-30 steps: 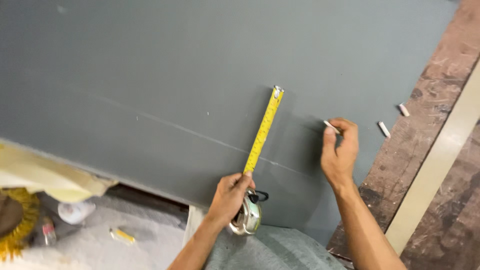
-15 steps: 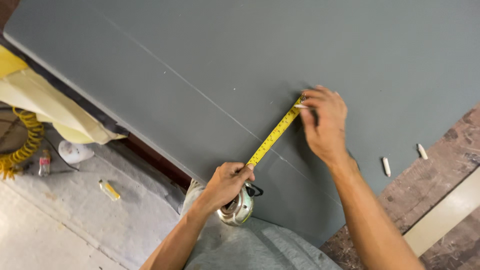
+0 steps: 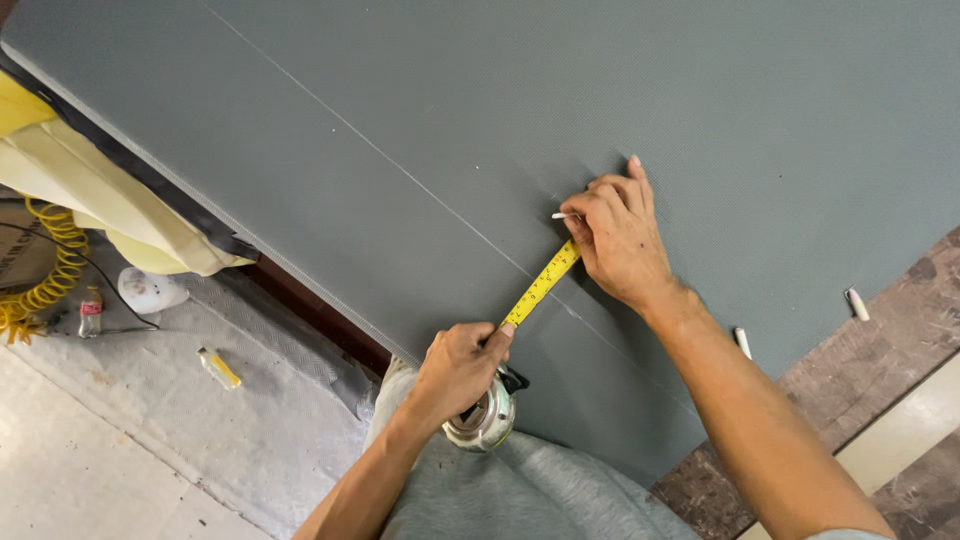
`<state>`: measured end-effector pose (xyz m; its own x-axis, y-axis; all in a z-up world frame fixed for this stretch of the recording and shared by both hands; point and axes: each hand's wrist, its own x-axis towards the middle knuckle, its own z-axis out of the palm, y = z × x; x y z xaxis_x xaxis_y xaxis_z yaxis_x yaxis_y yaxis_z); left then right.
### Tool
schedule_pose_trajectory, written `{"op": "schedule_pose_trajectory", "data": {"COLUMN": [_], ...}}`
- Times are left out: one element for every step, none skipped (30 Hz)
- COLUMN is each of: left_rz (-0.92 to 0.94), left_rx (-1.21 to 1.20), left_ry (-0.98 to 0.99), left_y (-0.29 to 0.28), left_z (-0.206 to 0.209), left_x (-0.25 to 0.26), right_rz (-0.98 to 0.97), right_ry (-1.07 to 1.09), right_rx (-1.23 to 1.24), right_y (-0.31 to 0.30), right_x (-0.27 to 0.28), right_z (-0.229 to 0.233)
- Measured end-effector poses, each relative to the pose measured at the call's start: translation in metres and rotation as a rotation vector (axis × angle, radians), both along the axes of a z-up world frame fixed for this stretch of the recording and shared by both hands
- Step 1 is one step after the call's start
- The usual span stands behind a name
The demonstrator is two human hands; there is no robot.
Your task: The person uses a tape measure and chalk to mark multiple points on a large gray sheet laid on a workbench. They repeatedly extend the tape, align it along the sheet, and make small chalk marks at measured intervals across the surface.
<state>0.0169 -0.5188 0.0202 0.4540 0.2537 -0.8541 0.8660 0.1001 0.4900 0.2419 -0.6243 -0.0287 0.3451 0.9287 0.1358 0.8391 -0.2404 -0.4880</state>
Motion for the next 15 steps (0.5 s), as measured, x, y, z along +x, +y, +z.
{"op": "schedule_pose_trajectory", "data": {"left_rz": [-0.004, -0.006, -0.008, -0.004, -0.001, 0.001, -0.007, -0.017, -0.026, -0.021, -0.016, -0.011, -0.01, -0.009, -0.007], "left_rx": [0.021, 0.042, 0.064, 0.057, 0.05, 0.045, 0.081, 0.118, 0.155, 0.138, 0.12, 0.104, 0.085, 0.065, 0.045], "left_ry": [-0.016, -0.033, -0.049, -0.036, -0.024, -0.013, -0.055, -0.098, -0.141, -0.131, -0.122, -0.115, -0.092, -0.067, -0.042], "left_y": [-0.001, -0.0021, -0.0026, -0.0034, -0.0043, -0.0041, -0.0049, -0.0052, -0.0047, -0.0049, -0.0048, -0.0049, -0.0043, -0.0045, -0.0051], "left_z": [0.0006, 0.0011, 0.0011, 0.0006, -0.0001, -0.0009, -0.0009, -0.0007, -0.0009, -0.0005, -0.0001, -0.0002, -0.0001, -0.0003, -0.0004], "left_x": [0.0004, 0.0003, 0.0002, -0.0001, -0.0005, -0.0011, -0.002, -0.0027, -0.0029, -0.0039, -0.005, -0.0043, -0.0039, -0.0029, -0.0018], "right_rz": [-0.003, -0.005, -0.016, -0.024, -0.032, -0.029, -0.026, -0.025, -0.023, -0.019, -0.015, -0.014, -0.013, -0.011, -0.016], "right_ry": [-0.004, -0.008, -0.01, -0.008, -0.006, -0.001, 0.003, 0.006, 0.01, 0.015, 0.02, 0.023, 0.026, 0.032, 0.046], "right_rx": [0.002, 0.005, 0.004, 0.003, 0.003, 0.005, 0.008, 0.011, 0.015, 0.016, 0.018, 0.018, 0.019, 0.018, 0.019], "right_y": [-0.0005, -0.0005, -0.0006, -0.0007, -0.0011, -0.0012, -0.0017, -0.0019, -0.0017, -0.0025, -0.0027, -0.0027, -0.0028, -0.003, -0.0038], "right_x": [-0.0007, -0.0016, -0.0023, -0.0023, -0.0024, -0.0031, -0.0035, -0.0039, -0.0042, -0.0051, -0.0066, -0.0065, -0.0062, -0.0047, -0.0033], "right_z": [-0.0005, -0.0011, -0.0016, -0.002, -0.0023, -0.0028, -0.003, -0.0033, -0.0037, -0.0037, -0.0038, -0.0033, -0.0028, -0.0024, -0.0017]}}
